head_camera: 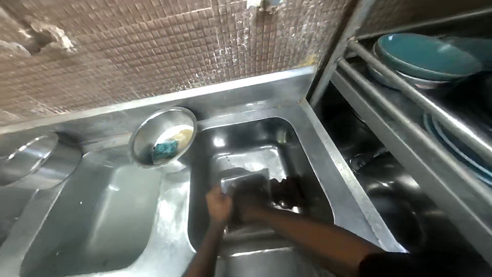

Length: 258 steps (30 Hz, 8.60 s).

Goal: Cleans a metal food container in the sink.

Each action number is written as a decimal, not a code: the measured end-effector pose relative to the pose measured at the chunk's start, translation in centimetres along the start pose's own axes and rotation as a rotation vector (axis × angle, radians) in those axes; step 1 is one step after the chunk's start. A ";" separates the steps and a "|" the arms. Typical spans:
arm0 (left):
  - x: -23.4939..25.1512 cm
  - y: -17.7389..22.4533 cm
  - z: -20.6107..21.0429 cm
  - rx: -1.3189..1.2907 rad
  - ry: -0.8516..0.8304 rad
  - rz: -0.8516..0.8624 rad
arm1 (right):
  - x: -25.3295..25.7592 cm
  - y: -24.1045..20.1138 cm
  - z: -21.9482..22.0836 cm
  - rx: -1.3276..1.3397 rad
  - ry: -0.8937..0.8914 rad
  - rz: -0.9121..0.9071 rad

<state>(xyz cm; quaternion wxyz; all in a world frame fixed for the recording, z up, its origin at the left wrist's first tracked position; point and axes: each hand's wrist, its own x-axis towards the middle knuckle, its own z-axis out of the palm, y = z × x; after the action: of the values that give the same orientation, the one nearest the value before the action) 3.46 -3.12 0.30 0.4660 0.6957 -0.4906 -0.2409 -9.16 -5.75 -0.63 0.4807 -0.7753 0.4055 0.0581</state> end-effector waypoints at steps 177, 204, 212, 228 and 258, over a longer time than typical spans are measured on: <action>2.1 5.3 -5.1 0.200 -0.020 0.014 | -5.1 -1.0 -3.4 -0.500 0.707 -0.407; 5.1 3.8 -4.4 0.217 -0.250 -0.173 | -5.1 -0.3 0.0 -0.413 0.342 -0.231; 2.6 4.8 -5.0 0.557 -0.531 0.016 | -4.9 0.8 -2.2 -0.675 0.038 -0.246; 2.2 6.3 -3.9 0.436 -0.380 0.083 | -2.3 1.4 0.1 -0.465 0.308 -0.205; 2.1 7.9 -1.8 -0.020 0.079 0.098 | 1.0 -4.7 -6.1 -0.297 0.546 0.145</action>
<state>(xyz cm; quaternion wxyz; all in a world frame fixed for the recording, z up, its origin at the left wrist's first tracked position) 2.15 -4.97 8.33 0.5031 0.6751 -0.5031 -0.1950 -7.16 -10.18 5.45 0.2303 -0.7932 0.5606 -0.0595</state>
